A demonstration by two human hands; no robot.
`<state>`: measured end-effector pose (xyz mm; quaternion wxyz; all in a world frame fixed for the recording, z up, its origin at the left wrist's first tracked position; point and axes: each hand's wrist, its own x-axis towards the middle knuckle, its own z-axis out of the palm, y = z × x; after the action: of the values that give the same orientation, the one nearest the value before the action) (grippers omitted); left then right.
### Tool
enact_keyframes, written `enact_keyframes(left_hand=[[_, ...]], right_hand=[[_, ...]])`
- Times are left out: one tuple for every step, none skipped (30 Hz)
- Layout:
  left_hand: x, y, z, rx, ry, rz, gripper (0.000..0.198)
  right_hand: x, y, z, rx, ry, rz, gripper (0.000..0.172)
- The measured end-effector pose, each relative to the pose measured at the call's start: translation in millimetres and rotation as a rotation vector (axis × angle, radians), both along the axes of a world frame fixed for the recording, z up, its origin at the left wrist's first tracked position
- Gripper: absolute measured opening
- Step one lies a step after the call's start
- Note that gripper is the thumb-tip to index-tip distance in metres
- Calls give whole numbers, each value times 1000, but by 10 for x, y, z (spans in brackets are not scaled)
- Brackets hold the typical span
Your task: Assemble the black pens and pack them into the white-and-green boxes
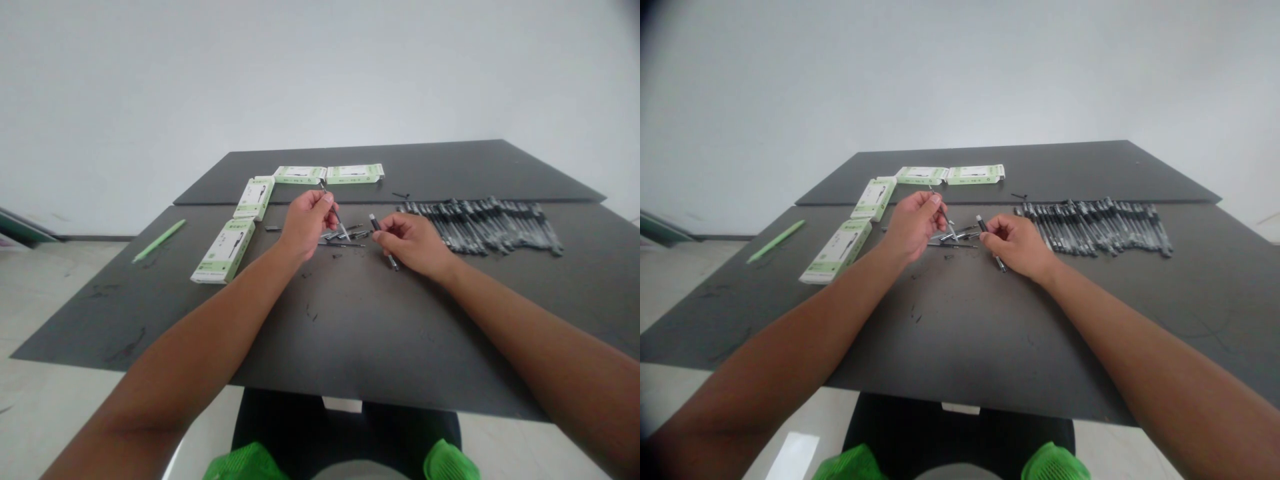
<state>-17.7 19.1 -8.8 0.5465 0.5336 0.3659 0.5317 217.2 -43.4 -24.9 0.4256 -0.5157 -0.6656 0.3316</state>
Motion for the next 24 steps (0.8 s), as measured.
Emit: enact_keyframes(left_hand=[[2,0,3,-11,-34,-7,23],[4,0,5,-20,-65,-12,23],[5,0,7,-27,-93,-15,23],[7,-2,9,-36,-116,-16,23],[9,-4,11,-45,-136,-14,22],[10,-6,13,-54,-150,-9,22],[11,-8,14,-62,-162,-4,21],[13,-10,15,-67,-173,-1,21],[14,-11,16,-71,-184,-1,20],[16,-12,17,-74,-193,-2,19],[17,-12,17,-77,-202,-1,18],[19,-11,18,-81,-207,3,18],[21,-10,19,-85,-210,10,18],[23,-10,21,-90,-211,16,18],[24,-10,24,-94,-211,21,19],[24,-11,26,-97,-211,23,19],[25,-13,29,-99,-212,22,19],[25,-15,32,-100,-214,18,18],[25,-18,34,-100,-218,12,18],[24,-21,35,-101,-223,5,17],[24,-23,36,-102,-228,-1,17],[24,-25,36,-104,-232,-5,17],[24,-26,35,-106,-234,-9,17],[25,-27,34,-107,-236,-11,17]], right_hand=[[1,-2,0,0,-10,2,30],[3,-3,-4,0,-21,6,30],[7,-4,-9,1,-32,12,29],[12,-6,-15,0,-41,21,29],[16,-8,-21,-1,-49,31,28],[20,-10,-25,-1,-57,42,28],[22,-13,-26,-2,-66,53,27],[22,-17,-24,-1,-74,61,26],[21,-22,-18,-1,-83,65,25],[18,-27,-10,1,-91,67,24],[14,-31,-1,3,-98,67,24],[10,-36,7,5,-103,68,24],[6,-40,14,4,-106,70,24],[3,-43,19,1,-108,74,25],[1,-45,21,-2,-109,77,25],[1,-46,20,-3,-111,80,25],[1,-45,18,-2,-114,83,25],[3,-44,15,-1,-117,85,25],[5,-43,11,0,-121,86,25],[7,-41,8,1,-124,88,25],[9,-40,5,-1,-126,90,25],[10,-38,4,-3,-126,92,24],[11,-38,3,-3,-126,93,24],[12,-38,3,-1,-125,93,24]])
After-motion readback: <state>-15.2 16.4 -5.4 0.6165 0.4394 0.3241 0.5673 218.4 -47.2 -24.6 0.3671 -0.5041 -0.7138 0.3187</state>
